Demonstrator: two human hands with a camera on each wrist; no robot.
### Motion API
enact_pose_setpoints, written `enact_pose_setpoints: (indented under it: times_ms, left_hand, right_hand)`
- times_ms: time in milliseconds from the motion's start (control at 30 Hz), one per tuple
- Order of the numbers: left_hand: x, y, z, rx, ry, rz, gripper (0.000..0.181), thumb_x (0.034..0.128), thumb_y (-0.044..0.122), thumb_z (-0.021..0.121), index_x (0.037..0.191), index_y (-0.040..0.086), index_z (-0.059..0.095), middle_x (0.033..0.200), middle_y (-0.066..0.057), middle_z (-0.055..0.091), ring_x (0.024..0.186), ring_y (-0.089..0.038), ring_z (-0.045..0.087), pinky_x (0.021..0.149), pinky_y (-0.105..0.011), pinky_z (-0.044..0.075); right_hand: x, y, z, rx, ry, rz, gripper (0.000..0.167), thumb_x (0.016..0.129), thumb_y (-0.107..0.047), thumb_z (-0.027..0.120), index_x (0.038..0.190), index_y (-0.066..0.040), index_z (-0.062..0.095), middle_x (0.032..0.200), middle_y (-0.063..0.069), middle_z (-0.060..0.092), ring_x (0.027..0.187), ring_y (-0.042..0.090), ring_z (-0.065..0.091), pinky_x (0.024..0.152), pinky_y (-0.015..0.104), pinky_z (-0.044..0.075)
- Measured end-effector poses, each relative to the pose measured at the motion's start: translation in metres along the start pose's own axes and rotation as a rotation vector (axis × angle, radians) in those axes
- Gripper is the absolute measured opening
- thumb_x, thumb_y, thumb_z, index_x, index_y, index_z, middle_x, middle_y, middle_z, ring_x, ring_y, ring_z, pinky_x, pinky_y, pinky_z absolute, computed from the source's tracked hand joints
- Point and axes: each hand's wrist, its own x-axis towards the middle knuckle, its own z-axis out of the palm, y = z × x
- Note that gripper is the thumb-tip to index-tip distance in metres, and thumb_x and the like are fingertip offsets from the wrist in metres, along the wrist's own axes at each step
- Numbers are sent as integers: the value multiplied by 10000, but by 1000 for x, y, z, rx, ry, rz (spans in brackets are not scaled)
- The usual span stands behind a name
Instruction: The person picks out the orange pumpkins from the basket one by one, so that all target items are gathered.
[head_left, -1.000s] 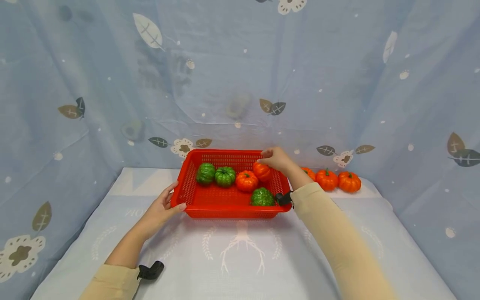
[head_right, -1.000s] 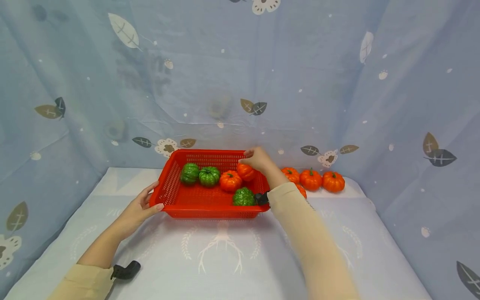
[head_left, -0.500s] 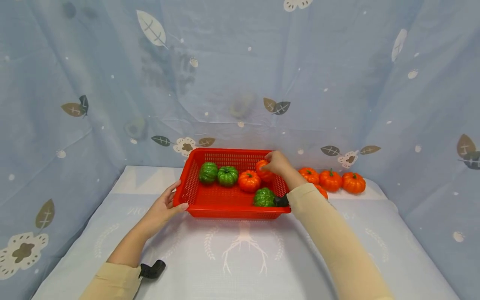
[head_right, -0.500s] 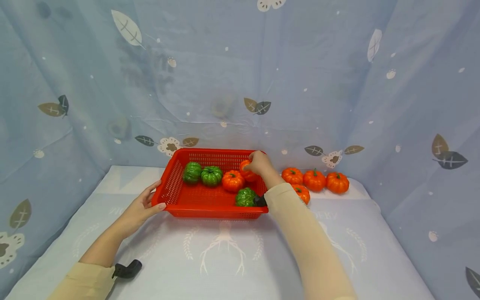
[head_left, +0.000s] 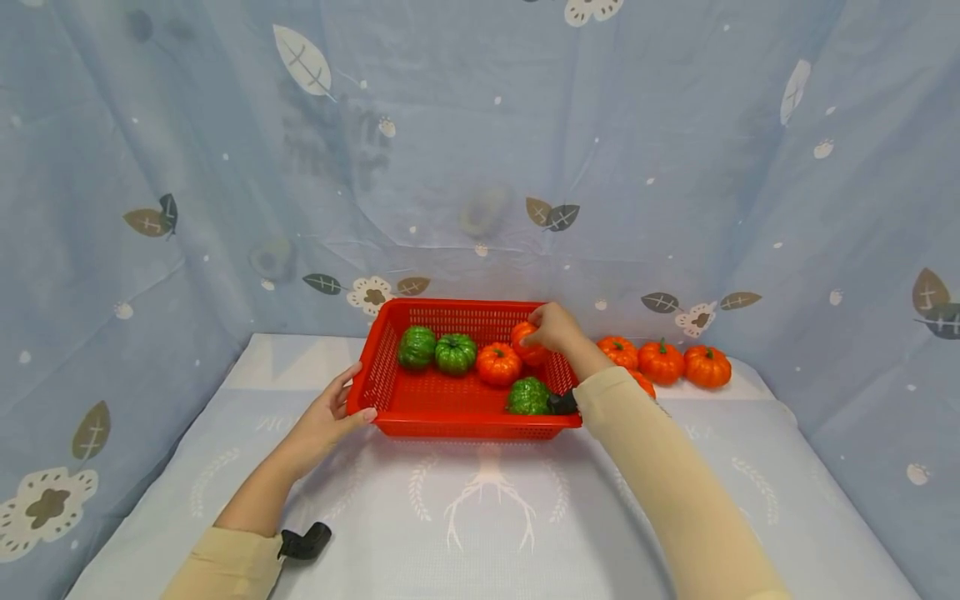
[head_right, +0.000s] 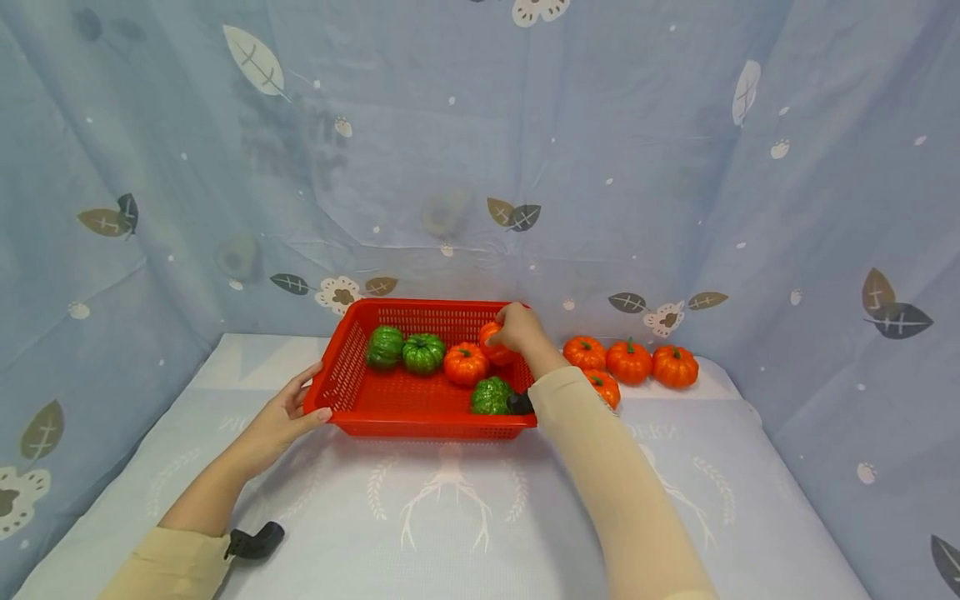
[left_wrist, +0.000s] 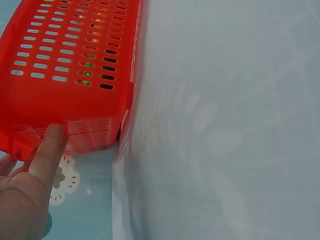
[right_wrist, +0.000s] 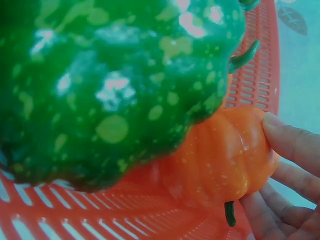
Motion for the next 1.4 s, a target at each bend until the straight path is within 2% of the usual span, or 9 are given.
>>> enact_pose_setpoints:
  times_ms: [233, 400, 533, 667, 867, 1100, 1267, 1400]
  left_hand:
    - [1, -1, 0, 9, -3, 11, 876, 951, 118, 686, 1618, 163, 120, 1565, -231, 320, 1398, -418, 387, 985, -255, 496]
    - [1, 0, -1, 32, 3, 1, 881, 953, 155, 691, 1618, 173, 113, 1578, -216, 307, 1407, -409, 380, 1002, -307, 494]
    - [1, 1, 0, 21, 3, -2, 879, 953, 141, 688, 1618, 173, 115, 1579, -219, 305, 1413, -410, 373, 1007, -308, 490]
    - [-1, 2, 0, 7, 1, 0, 879, 953, 128, 686, 1619, 173, 115, 1579, -223, 304, 1415, -411, 369, 1008, -301, 490]
    - [-1, 2, 0, -1, -2, 10, 882, 950, 132, 692, 1619, 172, 118, 1570, -231, 315, 1405, -417, 380, 985, -266, 499]
    - [1, -2, 0, -6, -2, 5, 874, 950, 117, 687, 1617, 164, 125, 1562, -232, 328, 1396, -423, 389, 974, -255, 505]
    - [2, -4, 0, 4, 7, -5, 869, 947, 122, 690, 1616, 178, 138, 1561, -215, 335, 1391, -415, 397, 988, -310, 510]
    - [3, -4, 0, 7, 6, -4, 878, 945, 147, 700, 1616, 178, 134, 1565, -213, 328, 1395, -413, 393, 998, -325, 505]
  right_hand:
    - [-3, -1, -4, 55, 5, -49, 410, 837, -70, 795, 1198, 76, 667, 1218, 222, 660, 1146, 354, 603, 960, 427, 519]
    - [-6, -4, -6, -11, -40, -47, 429, 852, -134, 801, 1219, 47, 672, 1249, 205, 652, 1168, 351, 594, 977, 435, 511]
    - [-6, -5, -3, -62, -61, -28, 516, 847, -156, 806, 1287, 43, 627, 1311, 204, 617, 1200, 358, 574, 1000, 439, 497]
    - [-4, -4, 1, -131, -48, -34, 564, 814, -144, 822, 1300, 49, 613, 1305, 211, 619, 1177, 372, 582, 996, 443, 497]
    - [0, -2, 5, -167, -3, -31, 505, 781, -115, 847, 1232, 21, 663, 1243, 189, 654, 1131, 370, 594, 981, 437, 501]
    - [-6, -2, -1, -75, -7, -54, 481, 798, -91, 828, 1227, 40, 654, 1247, 206, 643, 1116, 359, 606, 953, 435, 514]
    - [-17, -9, -19, 70, -18, -49, 504, 831, -80, 799, 1282, 41, 610, 1304, 250, 593, 1212, 381, 556, 1002, 457, 488]
    - [-30, -15, -35, 110, -7, -83, 522, 844, -99, 794, 1315, 21, 604, 1329, 247, 587, 1237, 380, 543, 1009, 470, 485]
